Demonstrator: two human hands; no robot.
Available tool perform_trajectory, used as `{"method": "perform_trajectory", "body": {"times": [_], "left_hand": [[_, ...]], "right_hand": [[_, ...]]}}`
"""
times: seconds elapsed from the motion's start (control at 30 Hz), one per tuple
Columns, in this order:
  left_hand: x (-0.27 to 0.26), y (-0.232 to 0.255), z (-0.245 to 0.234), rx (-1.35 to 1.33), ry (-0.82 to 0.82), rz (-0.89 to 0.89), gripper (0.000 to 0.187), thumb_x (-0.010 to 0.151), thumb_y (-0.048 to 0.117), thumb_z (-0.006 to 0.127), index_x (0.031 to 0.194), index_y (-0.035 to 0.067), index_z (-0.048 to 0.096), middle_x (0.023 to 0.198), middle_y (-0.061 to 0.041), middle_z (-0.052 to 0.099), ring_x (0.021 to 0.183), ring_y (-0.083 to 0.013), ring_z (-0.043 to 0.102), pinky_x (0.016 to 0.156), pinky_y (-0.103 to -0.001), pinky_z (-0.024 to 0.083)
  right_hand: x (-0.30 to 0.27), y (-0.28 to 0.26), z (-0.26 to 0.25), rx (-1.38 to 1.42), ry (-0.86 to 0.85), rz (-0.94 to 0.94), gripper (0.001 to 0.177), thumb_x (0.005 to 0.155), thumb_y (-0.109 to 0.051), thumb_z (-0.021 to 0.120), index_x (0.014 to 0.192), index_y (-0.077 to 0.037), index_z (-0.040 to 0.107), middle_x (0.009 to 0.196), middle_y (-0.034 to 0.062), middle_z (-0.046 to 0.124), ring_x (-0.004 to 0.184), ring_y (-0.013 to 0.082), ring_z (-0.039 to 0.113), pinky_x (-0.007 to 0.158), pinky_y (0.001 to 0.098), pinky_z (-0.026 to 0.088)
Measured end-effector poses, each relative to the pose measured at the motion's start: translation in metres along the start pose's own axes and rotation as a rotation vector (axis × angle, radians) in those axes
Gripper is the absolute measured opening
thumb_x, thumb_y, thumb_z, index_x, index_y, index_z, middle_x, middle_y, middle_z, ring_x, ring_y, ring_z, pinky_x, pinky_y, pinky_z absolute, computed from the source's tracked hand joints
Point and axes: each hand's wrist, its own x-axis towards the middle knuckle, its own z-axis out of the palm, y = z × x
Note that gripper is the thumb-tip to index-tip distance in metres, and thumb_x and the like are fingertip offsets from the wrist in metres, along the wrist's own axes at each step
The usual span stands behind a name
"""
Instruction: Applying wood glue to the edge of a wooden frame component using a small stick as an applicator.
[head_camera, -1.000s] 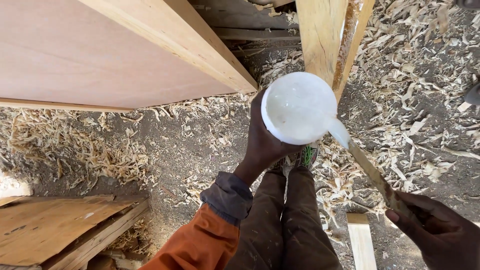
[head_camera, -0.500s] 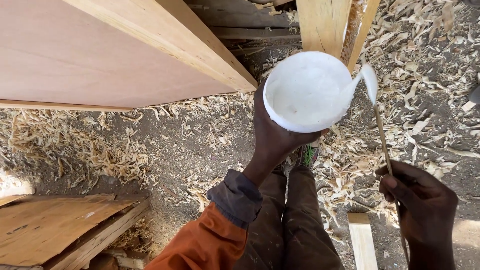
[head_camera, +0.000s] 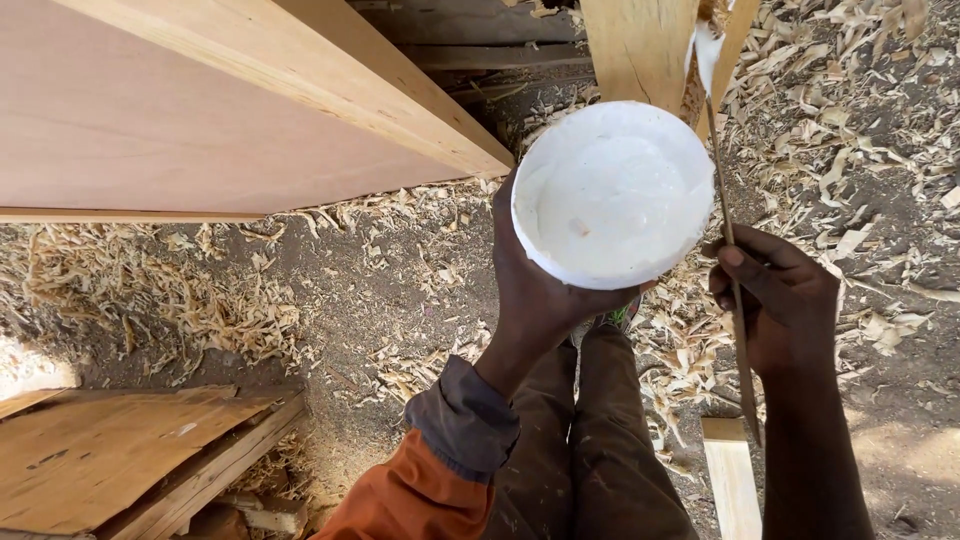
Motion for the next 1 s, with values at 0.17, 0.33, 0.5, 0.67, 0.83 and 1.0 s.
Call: {"method": "perform_trajectory", "body": {"times": [0.17, 0.33, 0.5, 0.67, 0.83, 1.0], "left_hand": [[-0.007, 0.003, -0.009, -0.014, 0.007, 0.000, 0.116, 0.058, 0.045, 0.091, 0.152, 0.009, 0.034, 0.154, -0.015, 0.046, 0.145, -0.0327, 0.050, 0.121, -0.051, 0.047], [-0.020, 0.001, -0.027, 0.009, -0.006, -0.047, 0.115, 0.058, 0.045, 0.091, 0.150, 0.008, 0.034, 0.148, -0.017, 0.049, 0.138, -0.0351, 0.054, 0.113, -0.053, 0.052], [-0.030, -0.006, -0.039, 0.024, 0.026, -0.049, 0.115, 0.056, 0.043, 0.092, 0.149, 0.007, 0.035, 0.150, -0.016, 0.049, 0.139, -0.0334, 0.053, 0.115, -0.050, 0.049], [-0.034, -0.009, -0.049, 0.019, 0.023, -0.065, 0.115, 0.060, 0.043, 0.091, 0.152, 0.008, 0.032, 0.152, -0.017, 0.047, 0.141, -0.0342, 0.051, 0.115, -0.051, 0.049], [-0.035, -0.008, -0.058, -0.040, 0.030, -0.077, 0.114, 0.059, 0.042, 0.092, 0.151, 0.007, 0.034, 0.152, -0.016, 0.048, 0.141, -0.0325, 0.052, 0.116, -0.050, 0.049], [-0.045, -0.022, -0.072, 0.004, 0.025, -0.080, 0.118, 0.059, 0.043, 0.093, 0.153, 0.008, 0.030, 0.153, -0.016, 0.044, 0.142, -0.0337, 0.049, 0.117, -0.051, 0.047]], "right_hand": [[0.017, 0.047, -0.021, 0.128, 0.003, 0.154, 0.039, 0.090, -0.016, 0.074, 0.127, -0.005, 0.071, 0.094, 0.0020, 0.073, 0.066, 0.0116, 0.060, 0.057, 0.0225, 0.043], [-0.007, 0.022, -0.022, 0.185, -0.018, 0.322, 0.029, 0.096, -0.017, 0.068, 0.122, -0.003, 0.066, 0.097, 0.0040, 0.063, 0.070, 0.0122, 0.050, 0.054, 0.0222, 0.034], [-0.034, -0.045, -0.002, 0.052, 0.030, 0.206, 0.021, 0.101, -0.014, 0.065, 0.118, -0.001, 0.067, 0.102, 0.0092, 0.066, 0.070, 0.0146, 0.048, 0.054, 0.0233, 0.034], [-0.043, -0.070, 0.019, 0.217, -0.101, 0.161, 0.022, 0.101, -0.015, 0.064, 0.116, 0.001, 0.064, 0.100, 0.0096, 0.059, 0.066, 0.0117, 0.045, 0.050, 0.0194, 0.033], [-0.038, -0.022, 0.021, 0.320, -0.074, 0.251, 0.026, 0.100, -0.016, 0.062, 0.119, 0.002, 0.060, 0.096, 0.0087, 0.056, 0.065, 0.0102, 0.047, 0.048, 0.0183, 0.035], [-0.039, -0.030, 0.010, 0.174, 0.012, 0.294, 0.023, 0.104, -0.018, 0.061, 0.116, 0.002, 0.063, 0.096, 0.0067, 0.060, 0.065, 0.0087, 0.048, 0.049, 0.0187, 0.035]]}}
